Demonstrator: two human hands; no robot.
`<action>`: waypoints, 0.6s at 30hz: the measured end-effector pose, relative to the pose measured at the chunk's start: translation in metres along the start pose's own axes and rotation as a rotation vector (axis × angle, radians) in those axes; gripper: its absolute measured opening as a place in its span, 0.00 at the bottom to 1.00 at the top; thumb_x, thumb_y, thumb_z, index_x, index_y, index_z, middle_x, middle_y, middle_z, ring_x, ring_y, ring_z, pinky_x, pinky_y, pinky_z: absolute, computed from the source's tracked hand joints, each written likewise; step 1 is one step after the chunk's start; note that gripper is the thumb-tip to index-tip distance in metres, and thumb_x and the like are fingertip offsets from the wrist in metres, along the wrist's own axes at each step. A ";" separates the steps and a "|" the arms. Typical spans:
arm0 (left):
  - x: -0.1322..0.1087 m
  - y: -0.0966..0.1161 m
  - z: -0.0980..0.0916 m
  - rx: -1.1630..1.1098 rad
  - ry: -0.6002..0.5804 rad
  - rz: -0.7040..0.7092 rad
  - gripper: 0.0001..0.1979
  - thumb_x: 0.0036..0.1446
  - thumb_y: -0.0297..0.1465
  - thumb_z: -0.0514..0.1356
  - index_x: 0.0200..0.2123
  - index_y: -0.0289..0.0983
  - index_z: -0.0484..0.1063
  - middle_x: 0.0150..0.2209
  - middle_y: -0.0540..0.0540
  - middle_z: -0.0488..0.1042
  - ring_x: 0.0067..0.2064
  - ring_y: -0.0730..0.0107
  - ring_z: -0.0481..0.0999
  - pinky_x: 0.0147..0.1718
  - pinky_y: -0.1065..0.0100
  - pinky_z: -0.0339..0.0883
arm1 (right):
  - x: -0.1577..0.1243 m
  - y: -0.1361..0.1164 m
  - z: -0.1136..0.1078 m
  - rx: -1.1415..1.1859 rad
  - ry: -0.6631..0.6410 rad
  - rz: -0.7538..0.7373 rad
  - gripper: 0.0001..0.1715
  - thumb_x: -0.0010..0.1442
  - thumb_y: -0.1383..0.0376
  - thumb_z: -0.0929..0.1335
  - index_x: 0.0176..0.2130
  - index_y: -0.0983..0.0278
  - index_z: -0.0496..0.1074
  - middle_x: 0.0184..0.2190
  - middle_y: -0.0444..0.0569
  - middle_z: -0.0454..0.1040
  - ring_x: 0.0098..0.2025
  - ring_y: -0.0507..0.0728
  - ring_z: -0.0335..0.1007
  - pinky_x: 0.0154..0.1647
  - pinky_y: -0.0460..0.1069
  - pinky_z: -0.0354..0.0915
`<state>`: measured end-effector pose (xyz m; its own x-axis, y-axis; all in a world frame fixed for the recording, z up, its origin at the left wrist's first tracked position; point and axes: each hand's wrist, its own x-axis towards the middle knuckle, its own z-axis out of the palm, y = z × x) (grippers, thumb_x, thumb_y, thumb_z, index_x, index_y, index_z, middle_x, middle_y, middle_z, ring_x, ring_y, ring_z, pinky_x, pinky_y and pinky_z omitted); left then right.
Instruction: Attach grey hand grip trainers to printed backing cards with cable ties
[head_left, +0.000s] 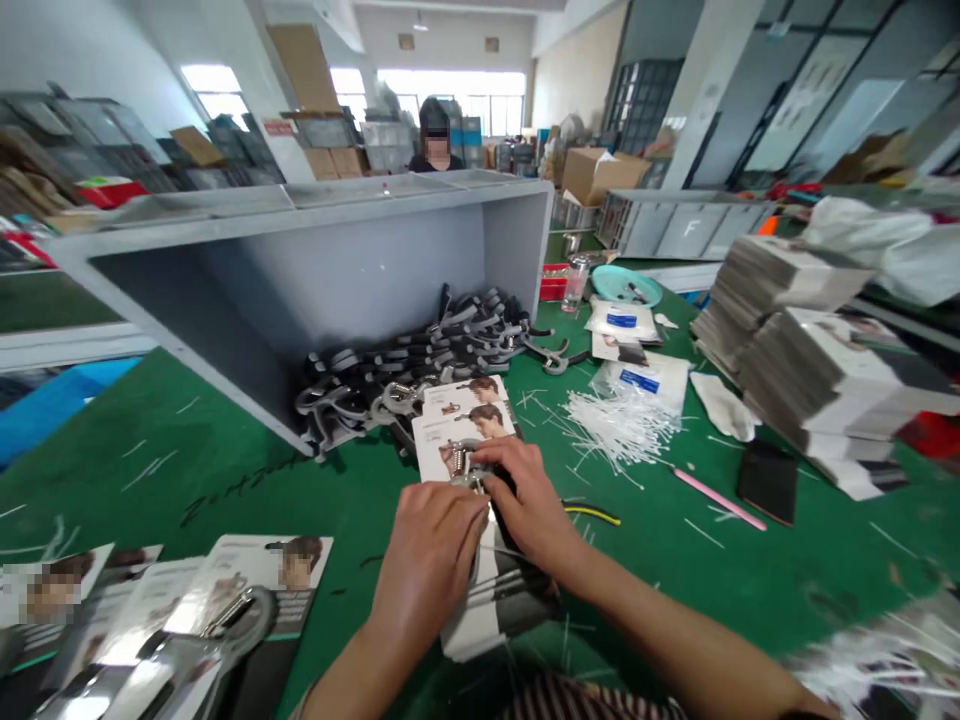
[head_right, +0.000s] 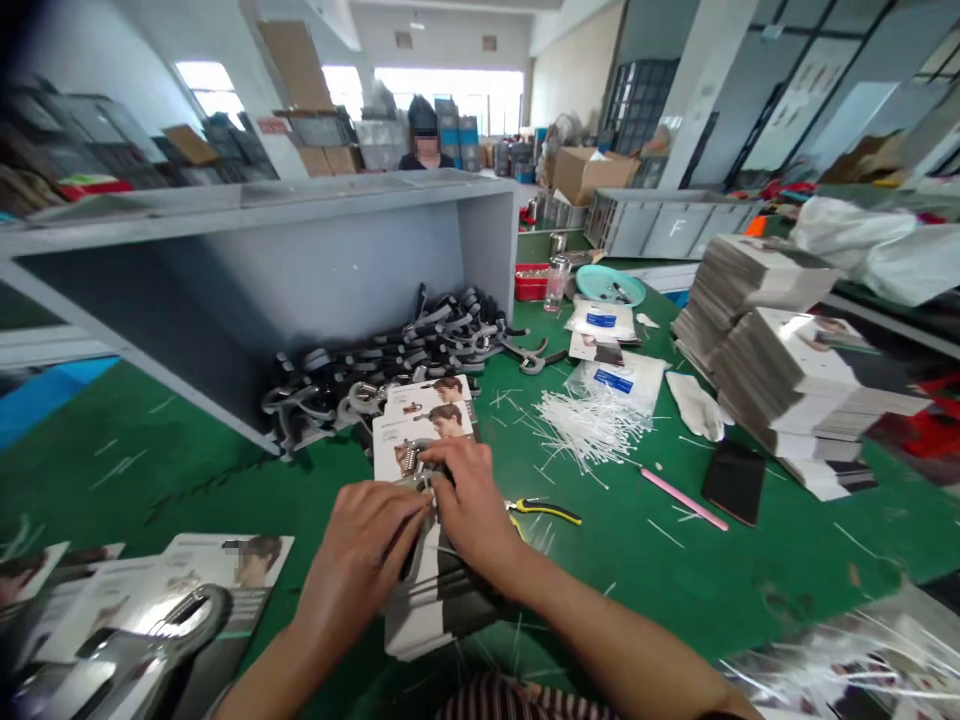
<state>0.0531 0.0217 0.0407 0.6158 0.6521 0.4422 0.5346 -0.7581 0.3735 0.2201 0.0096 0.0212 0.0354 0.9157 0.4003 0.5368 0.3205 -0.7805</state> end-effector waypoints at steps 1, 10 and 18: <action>-0.001 0.002 0.001 0.012 0.054 -0.017 0.07 0.65 0.26 0.55 0.44 0.38 0.72 0.41 0.43 0.76 0.44 0.59 0.70 0.45 0.55 0.60 | -0.001 0.000 0.000 -0.002 -0.001 -0.009 0.17 0.63 0.75 0.63 0.47 0.58 0.71 0.50 0.49 0.73 0.56 0.60 0.63 0.59 0.58 0.56; -0.014 0.023 0.017 0.115 -0.079 0.073 0.07 0.63 0.25 0.54 0.35 0.35 0.72 0.37 0.43 0.74 0.41 0.58 0.69 0.45 0.54 0.63 | 0.003 0.000 0.003 0.006 -0.045 0.009 0.16 0.66 0.70 0.62 0.49 0.57 0.71 0.51 0.50 0.73 0.56 0.62 0.62 0.59 0.62 0.57; -0.053 0.023 0.001 0.135 0.058 -0.378 0.28 0.54 0.46 0.66 0.49 0.33 0.66 0.47 0.35 0.69 0.48 0.49 0.68 0.48 0.47 0.65 | -0.014 -0.015 -0.030 -0.121 -0.255 -0.100 0.08 0.69 0.66 0.62 0.45 0.59 0.70 0.44 0.50 0.74 0.49 0.62 0.63 0.52 0.59 0.59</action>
<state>0.0335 -0.0298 0.0252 0.3298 0.8802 0.3412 0.7908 -0.4550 0.4094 0.2372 -0.0151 0.0417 -0.2277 0.9173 0.3266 0.6241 0.3950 -0.6742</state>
